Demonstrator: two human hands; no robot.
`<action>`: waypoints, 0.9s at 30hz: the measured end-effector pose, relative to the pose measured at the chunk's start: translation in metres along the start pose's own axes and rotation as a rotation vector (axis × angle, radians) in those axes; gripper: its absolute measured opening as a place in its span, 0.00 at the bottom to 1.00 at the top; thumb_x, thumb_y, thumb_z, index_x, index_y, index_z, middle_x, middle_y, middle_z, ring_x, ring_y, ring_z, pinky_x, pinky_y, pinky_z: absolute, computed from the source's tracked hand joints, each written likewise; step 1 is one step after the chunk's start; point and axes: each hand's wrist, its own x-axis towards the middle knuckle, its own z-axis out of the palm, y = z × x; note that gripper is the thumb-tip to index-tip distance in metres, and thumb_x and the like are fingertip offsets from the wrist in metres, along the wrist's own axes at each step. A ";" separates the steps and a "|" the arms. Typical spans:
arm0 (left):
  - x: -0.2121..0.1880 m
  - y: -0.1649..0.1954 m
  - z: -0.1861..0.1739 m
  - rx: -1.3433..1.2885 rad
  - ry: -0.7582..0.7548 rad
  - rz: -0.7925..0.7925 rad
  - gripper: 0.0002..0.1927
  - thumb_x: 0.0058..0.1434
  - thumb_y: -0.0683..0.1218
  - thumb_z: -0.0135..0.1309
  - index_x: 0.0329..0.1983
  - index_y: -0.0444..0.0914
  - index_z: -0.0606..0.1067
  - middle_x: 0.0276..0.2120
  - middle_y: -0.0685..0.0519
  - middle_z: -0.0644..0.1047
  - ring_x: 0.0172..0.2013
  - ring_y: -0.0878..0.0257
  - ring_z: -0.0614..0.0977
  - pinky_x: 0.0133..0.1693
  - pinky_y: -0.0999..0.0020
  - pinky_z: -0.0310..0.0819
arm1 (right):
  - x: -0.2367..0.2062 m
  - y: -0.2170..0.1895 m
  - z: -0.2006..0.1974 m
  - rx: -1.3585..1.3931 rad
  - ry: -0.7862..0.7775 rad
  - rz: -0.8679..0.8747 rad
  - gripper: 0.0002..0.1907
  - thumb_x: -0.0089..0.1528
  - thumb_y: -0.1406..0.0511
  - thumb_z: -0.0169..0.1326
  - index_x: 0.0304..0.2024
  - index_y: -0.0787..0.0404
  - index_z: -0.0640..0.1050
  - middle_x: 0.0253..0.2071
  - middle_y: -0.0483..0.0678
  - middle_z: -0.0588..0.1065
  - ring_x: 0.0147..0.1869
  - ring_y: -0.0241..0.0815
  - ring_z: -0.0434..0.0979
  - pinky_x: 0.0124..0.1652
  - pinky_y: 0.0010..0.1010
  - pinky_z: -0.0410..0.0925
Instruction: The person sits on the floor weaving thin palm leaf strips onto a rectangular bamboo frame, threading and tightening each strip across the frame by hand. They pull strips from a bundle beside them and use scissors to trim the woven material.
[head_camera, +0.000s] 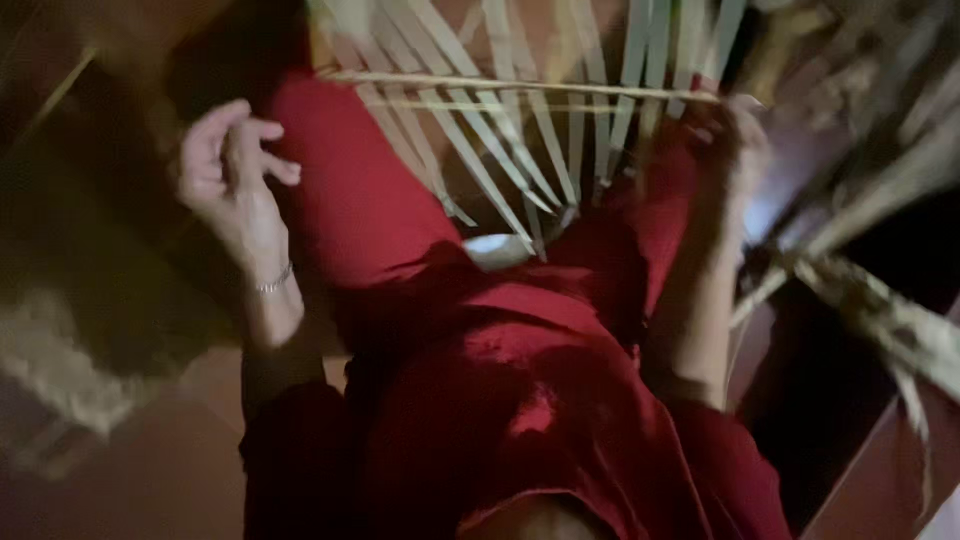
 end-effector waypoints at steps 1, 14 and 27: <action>-0.003 0.006 0.020 -0.015 -0.082 -0.004 0.07 0.80 0.37 0.49 0.58 0.33 0.74 0.43 0.47 0.81 0.25 0.68 0.79 0.30 0.76 0.77 | -0.006 0.000 -0.001 0.043 0.019 0.029 0.07 0.68 0.66 0.59 0.39 0.66 0.80 0.30 0.48 0.74 0.32 0.38 0.71 0.32 0.30 0.65; -0.034 0.009 0.286 0.597 -1.066 0.577 0.08 0.73 0.38 0.55 0.53 0.30 0.77 0.50 0.43 0.79 0.40 0.56 0.85 0.40 0.61 0.82 | -0.087 0.011 0.060 0.058 0.287 -0.066 0.09 0.64 0.63 0.62 0.40 0.62 0.83 0.36 0.42 0.80 0.39 0.30 0.76 0.40 0.25 0.72; -0.021 -0.008 0.329 0.343 -1.053 -0.419 0.14 0.68 0.36 0.63 0.49 0.27 0.70 0.36 0.42 0.81 0.20 0.65 0.77 0.21 0.71 0.76 | -0.100 -0.013 0.077 0.159 0.263 -0.100 0.09 0.65 0.63 0.61 0.39 0.65 0.82 0.34 0.41 0.79 0.38 0.27 0.74 0.40 0.23 0.72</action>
